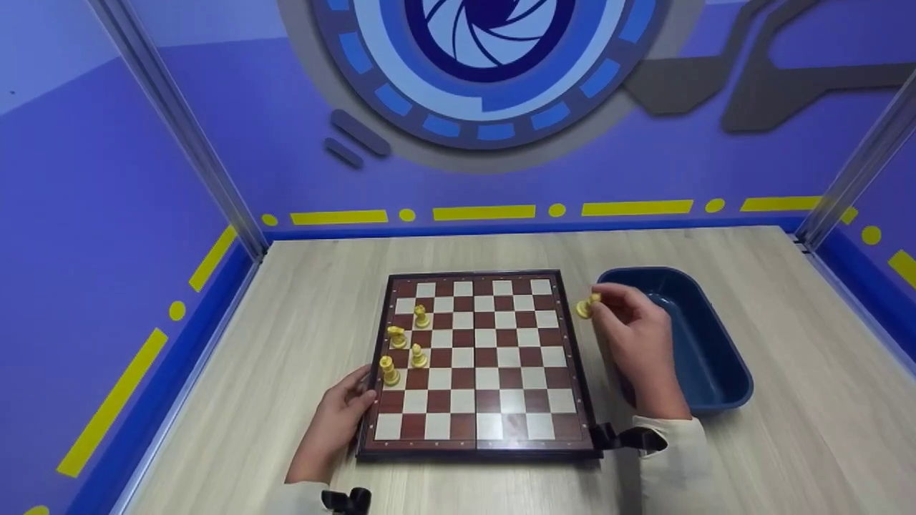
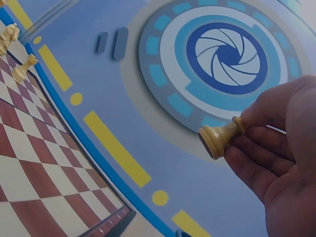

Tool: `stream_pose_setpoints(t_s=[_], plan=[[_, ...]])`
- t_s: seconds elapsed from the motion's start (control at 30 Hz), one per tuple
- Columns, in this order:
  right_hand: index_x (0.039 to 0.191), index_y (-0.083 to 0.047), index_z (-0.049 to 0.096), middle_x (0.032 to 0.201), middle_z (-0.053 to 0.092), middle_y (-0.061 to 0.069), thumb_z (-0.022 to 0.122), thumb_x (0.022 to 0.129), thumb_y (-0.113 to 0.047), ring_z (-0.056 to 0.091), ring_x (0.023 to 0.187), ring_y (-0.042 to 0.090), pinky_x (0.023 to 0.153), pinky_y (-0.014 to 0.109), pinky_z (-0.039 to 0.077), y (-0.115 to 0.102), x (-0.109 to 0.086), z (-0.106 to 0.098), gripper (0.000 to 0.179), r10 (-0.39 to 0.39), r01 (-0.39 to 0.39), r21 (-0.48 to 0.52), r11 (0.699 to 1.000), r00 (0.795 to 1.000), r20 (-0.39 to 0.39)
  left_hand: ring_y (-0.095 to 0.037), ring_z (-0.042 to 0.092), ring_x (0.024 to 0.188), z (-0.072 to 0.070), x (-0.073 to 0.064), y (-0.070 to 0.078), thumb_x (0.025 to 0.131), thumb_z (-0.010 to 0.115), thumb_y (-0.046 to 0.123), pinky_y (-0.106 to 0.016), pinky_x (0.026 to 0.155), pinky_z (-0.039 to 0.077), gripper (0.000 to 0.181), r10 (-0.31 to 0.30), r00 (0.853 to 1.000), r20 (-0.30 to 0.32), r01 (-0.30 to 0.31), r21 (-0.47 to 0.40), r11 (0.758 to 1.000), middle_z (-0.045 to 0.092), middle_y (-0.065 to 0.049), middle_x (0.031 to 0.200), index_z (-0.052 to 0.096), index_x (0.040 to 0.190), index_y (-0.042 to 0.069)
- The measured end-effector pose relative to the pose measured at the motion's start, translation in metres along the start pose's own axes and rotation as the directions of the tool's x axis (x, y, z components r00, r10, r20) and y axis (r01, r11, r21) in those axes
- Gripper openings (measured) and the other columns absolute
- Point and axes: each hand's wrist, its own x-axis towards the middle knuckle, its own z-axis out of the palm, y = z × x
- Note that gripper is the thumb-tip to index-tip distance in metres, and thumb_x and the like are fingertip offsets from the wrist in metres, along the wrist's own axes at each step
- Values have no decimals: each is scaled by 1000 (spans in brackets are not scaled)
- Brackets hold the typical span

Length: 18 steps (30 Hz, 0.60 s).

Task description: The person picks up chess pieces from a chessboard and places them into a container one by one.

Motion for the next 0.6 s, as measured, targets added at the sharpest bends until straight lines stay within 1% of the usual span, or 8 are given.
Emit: stream_pose_setpoints(t_s=[0.07, 0.2, 0.3, 0.43, 0.6], plan=[[105, -6, 73, 97, 71, 10, 71, 86, -5, 61, 77, 1, 68, 9, 47, 2, 1, -2, 19, 7, -7, 7, 1000, 1000, -14, -12, 64, 90, 0, 0, 0, 98, 51, 4, -25, 73, 55, 49, -2, 1000, -3, 2, -3, 1000, 61, -20, 111, 39, 145, -1], [107, -2, 71, 99, 71, 14, 69, 87, -2, 60, 77, -2, 68, 8, 47, 7, 4, -5, 20, 55, -55, -14, 998, 998, -31, -12, 64, 90, 0, -1, 0, 98, 51, 4, -25, 73, 54, 49, -4, 1000, -2, 4, -15, 1000, 60, -19, 110, 39, 145, -1], [108, -2, 71, 100, 71, 14, 69, 87, -4, 61, 78, -3, 69, 8, 48, 10, 4, -9, 21, 79, -80, -19, 997, 996, -33, -12, 63, 89, 0, -1, 0, 98, 52, 5, -25, 73, 54, 50, 0, 1000, -1, 0, -7, 1000, 60, -19, 108, 39, 146, -2], [108, -6, 72, 100, 71, 11, 71, 87, -9, 62, 79, -3, 70, 8, 49, 13, 4, -15, 21, 69, -70, -22, 997, 997, -29, -11, 61, 88, 0, -2, 0, 97, 54, 6, -23, 75, 52, 51, 13, 1000, -4, -13, 32, 999, 60, -19, 106, 38, 145, -3], [108, -7, 72, 102, 71, 9, 71, 88, -12, 62, 81, -4, 70, 8, 48, 16, 6, -20, 21, 48, -50, -79, 996, 999, -23, -12, 63, 92, 0, -1, 0, 97, 54, 5, -23, 76, 53, 51, 11, 1000, -8, -11, 10, 1000, 62, -19, 109, 39, 145, -2]])
